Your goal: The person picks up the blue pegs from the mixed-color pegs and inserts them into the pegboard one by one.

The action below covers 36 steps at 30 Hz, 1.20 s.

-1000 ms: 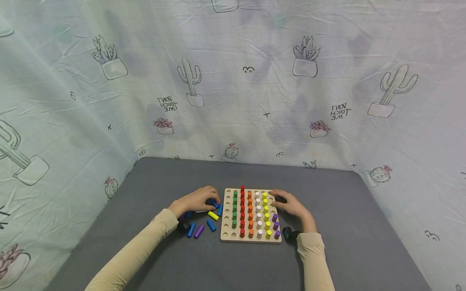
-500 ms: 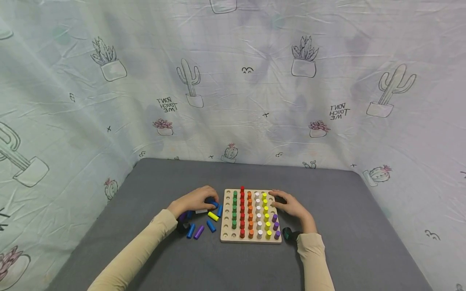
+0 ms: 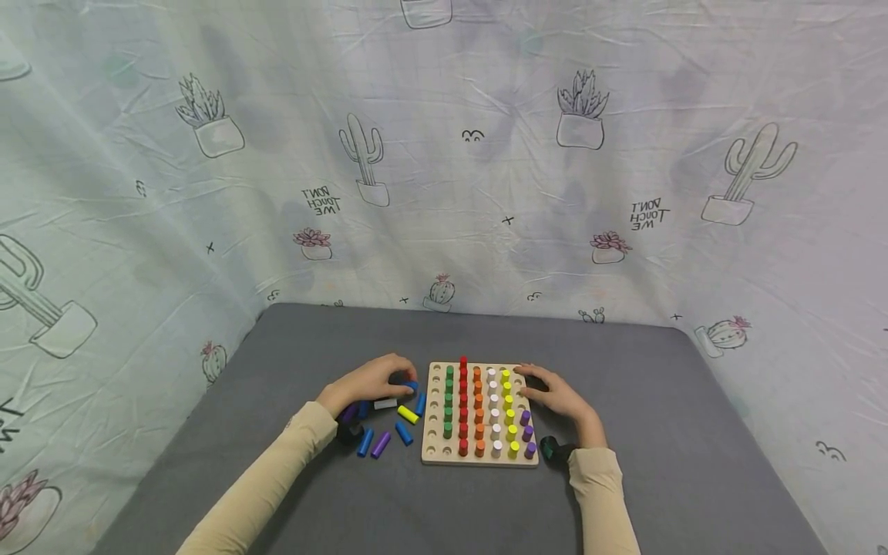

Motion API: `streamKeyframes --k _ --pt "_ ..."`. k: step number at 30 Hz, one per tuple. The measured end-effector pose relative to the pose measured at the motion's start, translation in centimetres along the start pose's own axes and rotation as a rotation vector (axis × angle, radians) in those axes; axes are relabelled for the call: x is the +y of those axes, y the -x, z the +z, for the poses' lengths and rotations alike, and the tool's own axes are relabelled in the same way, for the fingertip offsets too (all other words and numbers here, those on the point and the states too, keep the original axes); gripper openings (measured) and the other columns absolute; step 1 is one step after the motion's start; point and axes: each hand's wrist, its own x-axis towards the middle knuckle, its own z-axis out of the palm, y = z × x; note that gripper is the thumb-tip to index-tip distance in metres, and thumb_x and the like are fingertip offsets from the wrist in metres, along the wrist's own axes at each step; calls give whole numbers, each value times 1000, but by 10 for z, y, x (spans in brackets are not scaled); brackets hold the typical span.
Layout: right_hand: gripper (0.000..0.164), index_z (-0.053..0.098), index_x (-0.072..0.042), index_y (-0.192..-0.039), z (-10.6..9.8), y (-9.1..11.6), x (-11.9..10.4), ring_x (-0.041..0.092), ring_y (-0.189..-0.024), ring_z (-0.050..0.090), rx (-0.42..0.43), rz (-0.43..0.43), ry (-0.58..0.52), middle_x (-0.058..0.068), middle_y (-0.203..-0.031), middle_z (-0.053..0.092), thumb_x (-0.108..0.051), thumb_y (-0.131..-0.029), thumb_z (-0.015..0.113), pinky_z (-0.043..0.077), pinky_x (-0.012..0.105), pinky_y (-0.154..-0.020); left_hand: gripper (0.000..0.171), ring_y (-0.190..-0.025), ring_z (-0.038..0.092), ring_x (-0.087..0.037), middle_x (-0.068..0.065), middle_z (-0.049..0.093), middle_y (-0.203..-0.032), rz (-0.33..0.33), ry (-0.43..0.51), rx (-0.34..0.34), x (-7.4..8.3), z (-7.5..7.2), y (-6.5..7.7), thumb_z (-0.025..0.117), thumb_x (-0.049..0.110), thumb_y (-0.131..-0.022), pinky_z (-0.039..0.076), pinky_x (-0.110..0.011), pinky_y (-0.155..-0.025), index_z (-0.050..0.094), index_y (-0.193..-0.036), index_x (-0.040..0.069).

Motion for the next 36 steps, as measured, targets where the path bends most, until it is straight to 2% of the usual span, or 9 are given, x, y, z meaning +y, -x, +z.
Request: streamKeyframes --k 7,15,22,28,36 --pt "45 45 0 -134 0 1 2 48 -127 31 4 -94 18 26 -138 40 -16 -93 56 27 65 -96 15 -96 54 -8 11 60 -98 -28 44 21 3 -3 -3 64 31 -88 46 -31 -85 62 -100 23" --pt "49 42 -3 -137 0 1 2 48 -133 22 0 16 -67 25 -143 33 -20 -93 56 20 65 -101 16 -98 54 -9 12 59 -99 -40 79 72 6 -4 -6 63 32 -89 45 -33 -85 60 -101 23" --pt "50 41 -4 -138 3 2 8 47 -136 15 2 23 -91 25 -145 30 -22 -93 56 15 66 -103 16 -92 54 -9 11 61 -98 -62 59 120 9 -2 -10 63 35 -88 46 -31 -79 60 -100 25" --pt "51 41 -4 -138 4 2 9 48 -136 12 8 17 -126 25 -146 29 -21 -93 56 13 66 -103 19 -90 53 -8 11 60 -97 -102 78 155 9 0 -11 65 36 -86 45 -31 -77 61 -101 25" --pt "50 41 -5 -139 5 3 12 48 -136 11 7 12 -138 25 -145 30 -19 -93 56 13 66 -103 15 -90 54 -10 11 60 -95 -111 111 210 12 1 -14 66 34 -86 46 -32 -77 59 -98 27"
